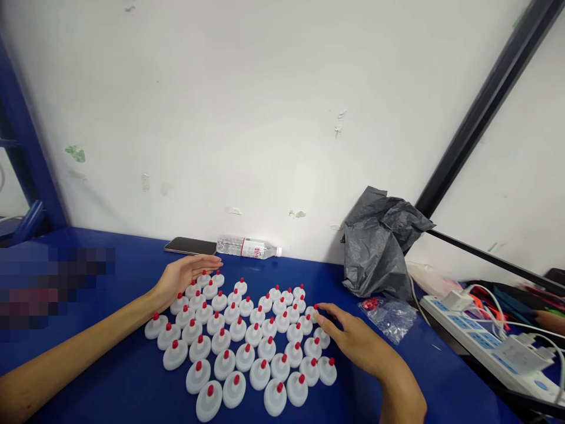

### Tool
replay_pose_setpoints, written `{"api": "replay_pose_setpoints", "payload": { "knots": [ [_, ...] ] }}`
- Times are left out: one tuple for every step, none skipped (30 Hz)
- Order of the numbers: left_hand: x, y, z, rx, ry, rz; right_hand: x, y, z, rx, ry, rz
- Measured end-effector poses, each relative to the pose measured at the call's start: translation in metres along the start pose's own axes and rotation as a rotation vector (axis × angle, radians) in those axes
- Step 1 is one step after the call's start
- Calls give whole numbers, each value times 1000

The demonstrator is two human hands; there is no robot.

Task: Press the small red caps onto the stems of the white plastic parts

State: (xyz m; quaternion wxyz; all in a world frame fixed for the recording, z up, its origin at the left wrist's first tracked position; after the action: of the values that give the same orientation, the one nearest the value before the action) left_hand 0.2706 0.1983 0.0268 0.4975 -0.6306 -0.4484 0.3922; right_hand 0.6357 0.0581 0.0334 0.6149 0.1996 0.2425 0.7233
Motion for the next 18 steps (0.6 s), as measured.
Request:
{"api": "replay_pose_setpoints", "payload": {
  "knots": [
    [0,0,0,0,0,-2,0,1,0,1,-6,4],
    [1,0,0,0,0,-3,0,1,1,2,-11,6],
    [1,0,0,-1,-1,-4,0,1,1,1,-17,4],
    [1,1,1,-2,-3,-4,0,0,1,-1,-21,1],
    [2,1,1,-3,-5,-4,0,0,1,-3,-21,-1],
    [2,1,1,-5,-6,-3,0,0,1,-4,-18,-1],
    [2,1,1,-6,-7,-2,0,-1,1,-4,-14,2],
    [2,1,1,-7,-7,0,1,-1,0,-3,-9,5],
    [2,2,1,-8,-8,1,1,-2,0,-2,-6,7],
    [2,2,1,-9,-8,3,1,-3,0,0,-2,6],
    [2,1,1,-10,-8,4,1,-4,0,0,1,2],
    [1,1,1,-11,-8,6,1,-4,-1,0,3,-1],
    [1,1,0,-12,-8,6,1,-4,-1,-1,5,-3],
    [1,1,0,-13,-8,6,1,-4,-1,-2,7,-3],
    [1,1,0,-14,-7,5,0,-3,-1,-4,6,0],
    [1,1,0,-14,-7,5,0,-2,-1,-3,3,4],
    [0,1,0,-14,-7,6,0,-2,0,-1,-2,7],
    [0,1,0,-14,-6,8,0,-1,0,5,-8,10]
  ]
}}
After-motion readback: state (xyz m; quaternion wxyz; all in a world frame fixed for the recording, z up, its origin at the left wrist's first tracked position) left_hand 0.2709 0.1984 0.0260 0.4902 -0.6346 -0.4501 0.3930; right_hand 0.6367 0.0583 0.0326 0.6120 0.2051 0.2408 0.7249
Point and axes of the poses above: each hand's wrist, its own x-axis towards the middle knuckle, its own z-axis out of the back of the hand, y = z × x, the point moved 9 cm from there along x, towards the middle knuckle, and after that the axes turned 11 degrees about z, right-handed, at the moved point
